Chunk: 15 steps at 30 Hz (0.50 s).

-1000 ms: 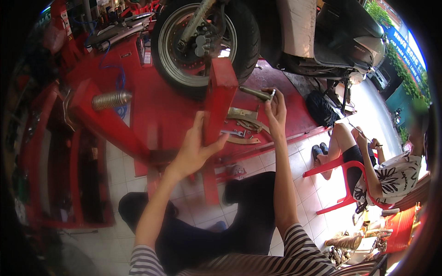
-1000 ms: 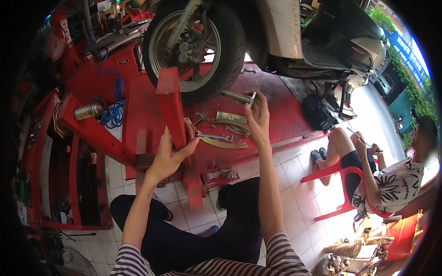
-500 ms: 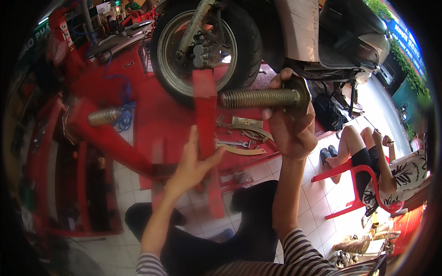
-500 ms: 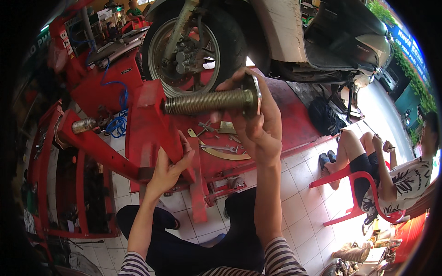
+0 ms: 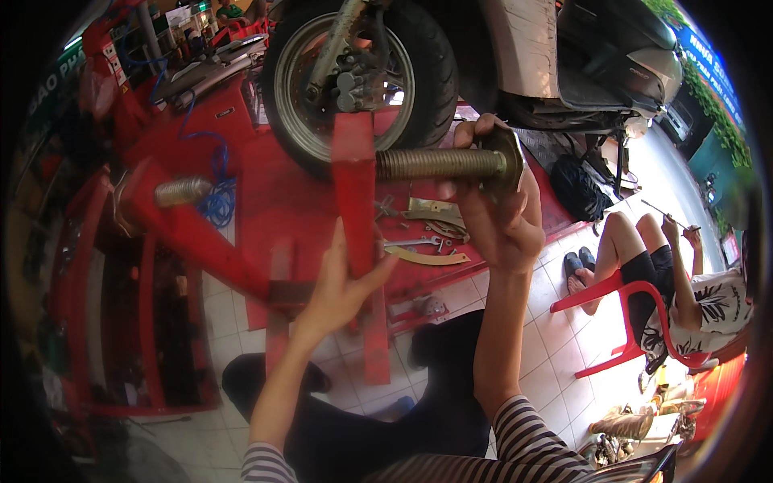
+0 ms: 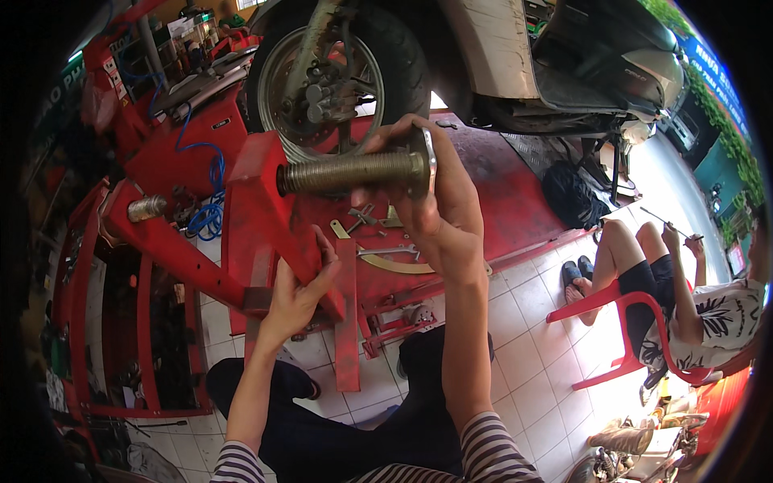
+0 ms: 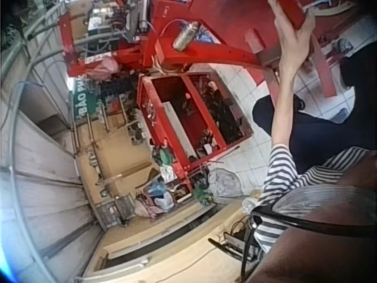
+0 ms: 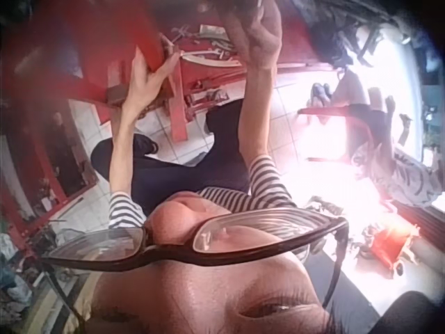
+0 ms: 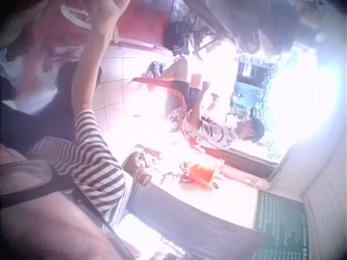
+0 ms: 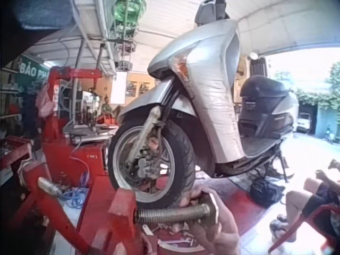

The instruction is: The person picks up a curved metal part and sets it aside, then threads a large metal bolt through a red metal frame and spins a nut onto the bolt by hand.

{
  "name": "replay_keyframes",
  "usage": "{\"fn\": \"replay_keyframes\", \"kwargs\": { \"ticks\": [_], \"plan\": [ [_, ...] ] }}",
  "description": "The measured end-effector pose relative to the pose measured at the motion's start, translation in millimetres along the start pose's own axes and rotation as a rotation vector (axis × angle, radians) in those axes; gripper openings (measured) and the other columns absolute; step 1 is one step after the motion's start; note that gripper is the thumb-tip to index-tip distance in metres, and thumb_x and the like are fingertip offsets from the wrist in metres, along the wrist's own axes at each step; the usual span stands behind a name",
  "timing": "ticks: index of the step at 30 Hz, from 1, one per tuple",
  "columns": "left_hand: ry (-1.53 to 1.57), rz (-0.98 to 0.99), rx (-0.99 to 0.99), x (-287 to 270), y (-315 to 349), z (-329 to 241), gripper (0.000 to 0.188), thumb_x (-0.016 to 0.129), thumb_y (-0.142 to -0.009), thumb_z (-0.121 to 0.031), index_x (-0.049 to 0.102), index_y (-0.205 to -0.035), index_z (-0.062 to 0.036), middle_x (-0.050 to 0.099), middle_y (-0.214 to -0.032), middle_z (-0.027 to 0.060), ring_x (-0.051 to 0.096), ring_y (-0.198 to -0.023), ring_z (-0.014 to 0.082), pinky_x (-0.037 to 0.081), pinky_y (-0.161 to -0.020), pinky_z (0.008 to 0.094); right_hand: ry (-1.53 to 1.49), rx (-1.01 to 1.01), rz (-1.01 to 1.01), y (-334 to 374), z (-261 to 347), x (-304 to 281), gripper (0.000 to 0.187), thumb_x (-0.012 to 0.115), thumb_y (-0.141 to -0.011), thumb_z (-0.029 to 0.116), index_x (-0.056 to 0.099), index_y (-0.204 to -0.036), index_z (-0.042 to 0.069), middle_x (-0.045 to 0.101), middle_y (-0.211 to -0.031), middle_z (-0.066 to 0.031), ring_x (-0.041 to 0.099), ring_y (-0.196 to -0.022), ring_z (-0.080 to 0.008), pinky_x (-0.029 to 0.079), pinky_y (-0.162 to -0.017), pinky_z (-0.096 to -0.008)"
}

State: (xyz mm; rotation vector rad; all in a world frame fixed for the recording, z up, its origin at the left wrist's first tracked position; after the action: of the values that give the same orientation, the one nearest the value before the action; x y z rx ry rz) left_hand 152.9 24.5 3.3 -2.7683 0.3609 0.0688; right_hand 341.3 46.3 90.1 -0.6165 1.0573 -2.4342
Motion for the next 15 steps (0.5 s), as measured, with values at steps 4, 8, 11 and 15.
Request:
{"fn": "replay_keyframes", "kwargs": {
  "ticks": [4,8,11,15],
  "plan": [
    [-0.095,-0.051,0.138,1,-1,3,0.034,0.066,-0.089,-0.008,0.047,-0.117,-0.0003,0.055,-0.086,0.0049,0.052,-0.077,0.0110,0.045,-0.072,0.0275,0.059,-0.040,0.034,2,12,9,0.081,0.073,-0.083,0.035,0.030,-0.139,-0.005,0.045,-0.128,-0.0210,0.057,-0.104,-0.0282,0.051,-0.087,-0.0403],
    [-0.099,-0.046,0.143,1,-3,-2,0.034,0.067,-0.089,-0.010,0.047,-0.115,0.0001,0.055,-0.082,0.0073,0.053,-0.072,0.0134,0.047,-0.068,0.0294,0.198,0.027,-0.014,4,29,18,0.081,0.076,-0.080,0.026,0.032,-0.140,-0.007,0.046,-0.131,-0.0214,0.057,-0.106,-0.0275,0.050,-0.092,-0.0410],
    [-0.158,-0.067,0.229,2,-3,-2,0.033,0.066,-0.090,-0.011,0.047,-0.114,0.0005,0.056,-0.082,0.0081,0.054,-0.071,0.0148,0.047,-0.068,0.0297,0.380,-0.033,-0.030,5,35,17,0.082,0.081,-0.074,0.023,0.040,-0.138,-0.007,0.048,-0.131,-0.0181,0.057,-0.106,-0.0238,0.049,-0.092,-0.0375],
    [-0.148,-0.075,0.220,2,-3,-1,0.033,0.066,-0.090,-0.011,0.047,-0.115,0.0006,0.056,-0.081,0.0084,0.055,-0.071,0.0157,0.047,-0.068,0.0300,0.778,-0.107,0.045,8,45,0,0.081,0.085,-0.067,0.025,0.050,-0.133,-0.007,0.049,-0.128,-0.0106,0.056,-0.104,-0.0158,0.048,-0.086,-0.0275]
  ]
}}
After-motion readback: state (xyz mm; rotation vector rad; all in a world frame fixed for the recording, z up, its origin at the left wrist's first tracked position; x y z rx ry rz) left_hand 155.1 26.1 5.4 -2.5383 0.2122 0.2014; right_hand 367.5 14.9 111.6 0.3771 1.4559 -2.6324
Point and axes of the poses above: each hand's wrist, its own y-axis away from the middle knuckle, its own x-axis out of the palm, z = x × y, the point moved 2 cm from there along -y, towards the middle knuckle
